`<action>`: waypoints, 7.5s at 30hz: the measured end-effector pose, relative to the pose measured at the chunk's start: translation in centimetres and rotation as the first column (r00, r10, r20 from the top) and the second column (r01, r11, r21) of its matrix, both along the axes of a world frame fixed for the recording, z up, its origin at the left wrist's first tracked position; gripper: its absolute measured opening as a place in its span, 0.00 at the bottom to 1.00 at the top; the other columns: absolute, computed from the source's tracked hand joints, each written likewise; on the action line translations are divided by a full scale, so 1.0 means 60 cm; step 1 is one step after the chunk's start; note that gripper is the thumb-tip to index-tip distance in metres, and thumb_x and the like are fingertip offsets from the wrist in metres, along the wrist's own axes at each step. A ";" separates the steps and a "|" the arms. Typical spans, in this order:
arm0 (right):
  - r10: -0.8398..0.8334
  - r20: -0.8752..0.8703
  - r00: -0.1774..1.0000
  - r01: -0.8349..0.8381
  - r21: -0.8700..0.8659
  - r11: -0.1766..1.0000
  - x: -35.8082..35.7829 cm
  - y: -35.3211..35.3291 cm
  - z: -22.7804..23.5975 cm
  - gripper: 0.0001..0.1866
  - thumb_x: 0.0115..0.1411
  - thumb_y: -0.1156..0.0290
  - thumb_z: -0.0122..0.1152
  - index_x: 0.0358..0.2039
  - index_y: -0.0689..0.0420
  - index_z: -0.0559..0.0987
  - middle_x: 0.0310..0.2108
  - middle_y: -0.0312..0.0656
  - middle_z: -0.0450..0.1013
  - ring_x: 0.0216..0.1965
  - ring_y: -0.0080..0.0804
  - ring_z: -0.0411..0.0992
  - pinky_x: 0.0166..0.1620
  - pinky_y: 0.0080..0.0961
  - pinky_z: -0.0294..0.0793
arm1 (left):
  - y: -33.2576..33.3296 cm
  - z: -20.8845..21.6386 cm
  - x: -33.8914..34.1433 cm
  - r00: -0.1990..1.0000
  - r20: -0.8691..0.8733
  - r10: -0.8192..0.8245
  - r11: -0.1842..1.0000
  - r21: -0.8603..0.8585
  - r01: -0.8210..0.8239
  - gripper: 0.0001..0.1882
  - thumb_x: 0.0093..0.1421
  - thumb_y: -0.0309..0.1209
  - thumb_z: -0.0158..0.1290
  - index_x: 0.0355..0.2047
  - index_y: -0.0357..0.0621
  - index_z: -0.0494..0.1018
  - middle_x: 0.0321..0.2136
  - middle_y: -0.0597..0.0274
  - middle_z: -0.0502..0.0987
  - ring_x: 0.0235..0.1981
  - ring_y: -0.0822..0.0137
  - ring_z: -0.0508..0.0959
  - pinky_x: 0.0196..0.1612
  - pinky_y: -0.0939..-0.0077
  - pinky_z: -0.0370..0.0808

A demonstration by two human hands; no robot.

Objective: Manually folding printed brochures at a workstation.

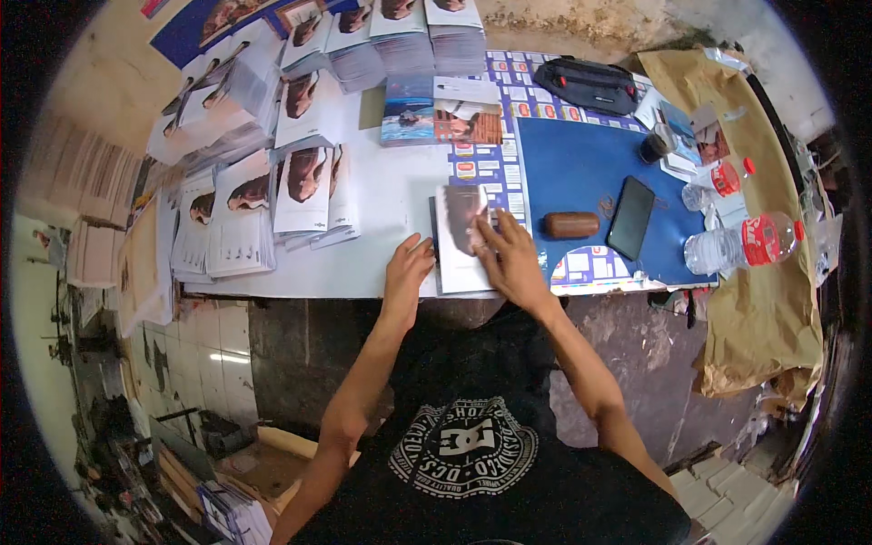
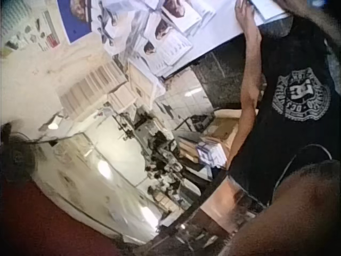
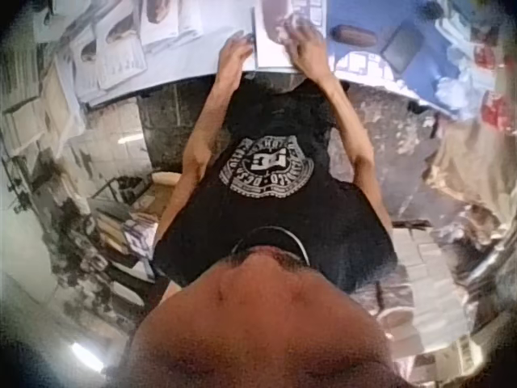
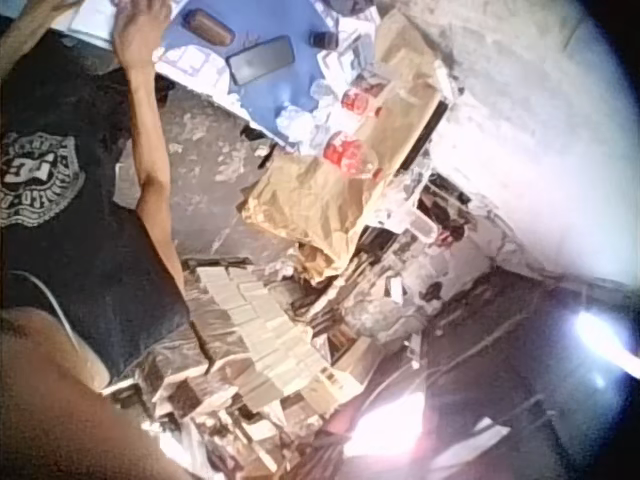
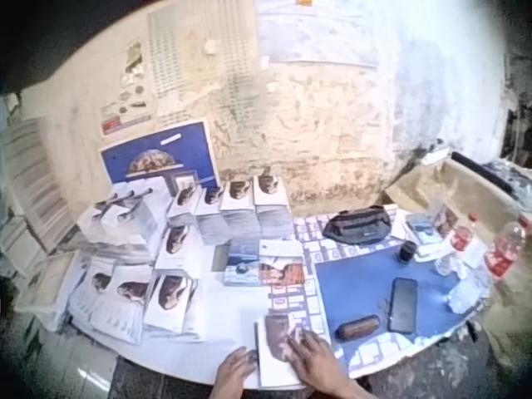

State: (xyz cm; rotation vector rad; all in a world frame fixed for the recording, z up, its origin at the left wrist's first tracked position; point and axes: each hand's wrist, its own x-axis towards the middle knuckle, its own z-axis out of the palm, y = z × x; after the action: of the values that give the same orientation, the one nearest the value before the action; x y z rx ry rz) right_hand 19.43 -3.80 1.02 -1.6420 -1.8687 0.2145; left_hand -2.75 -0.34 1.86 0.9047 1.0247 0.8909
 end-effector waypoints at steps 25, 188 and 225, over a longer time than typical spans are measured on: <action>-0.020 0.251 0.968 0.033 -0.046 0.998 -0.018 -0.002 -0.024 0.30 0.70 0.55 0.53 0.70 0.46 0.65 0.73 0.52 0.55 0.72 0.51 0.56 0.71 0.52 0.54 | 0.006 0.002 0.011 0.997 0.034 0.066 0.996 -0.058 -0.064 0.29 0.71 0.34 0.51 0.66 0.27 0.59 0.63 0.47 0.70 0.65 0.57 0.69 0.68 0.62 0.65; 0.022 -0.424 0.906 -0.084 -0.128 0.988 0.021 0.017 0.024 0.27 0.70 0.56 0.54 0.65 0.56 0.72 0.69 0.66 0.58 0.69 0.61 0.59 0.69 0.46 0.57 | 0.010 0.013 0.032 0.978 0.193 0.078 0.987 -0.155 -0.048 0.34 0.70 0.37 0.48 0.70 0.32 0.53 0.68 0.43 0.62 0.68 0.54 0.64 0.72 0.58 0.58; -0.001 0.275 0.961 0.007 -0.023 1.000 -0.022 0.008 -0.014 0.31 0.68 0.54 0.57 0.68 0.49 0.67 0.71 0.61 0.54 0.72 0.58 0.55 0.69 0.50 0.58 | 0.002 -0.017 0.049 0.781 -0.581 0.229 0.709 0.650 0.276 0.28 0.71 0.34 0.46 0.68 0.33 0.59 0.67 0.45 0.64 0.68 0.48 0.63 0.70 0.53 0.60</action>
State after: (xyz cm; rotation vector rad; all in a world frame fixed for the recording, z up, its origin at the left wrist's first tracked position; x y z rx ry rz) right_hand 18.13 -3.33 0.20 -1.7653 -2.0727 0.0050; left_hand 0.18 -0.21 0.85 1.9930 1.2376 0.9995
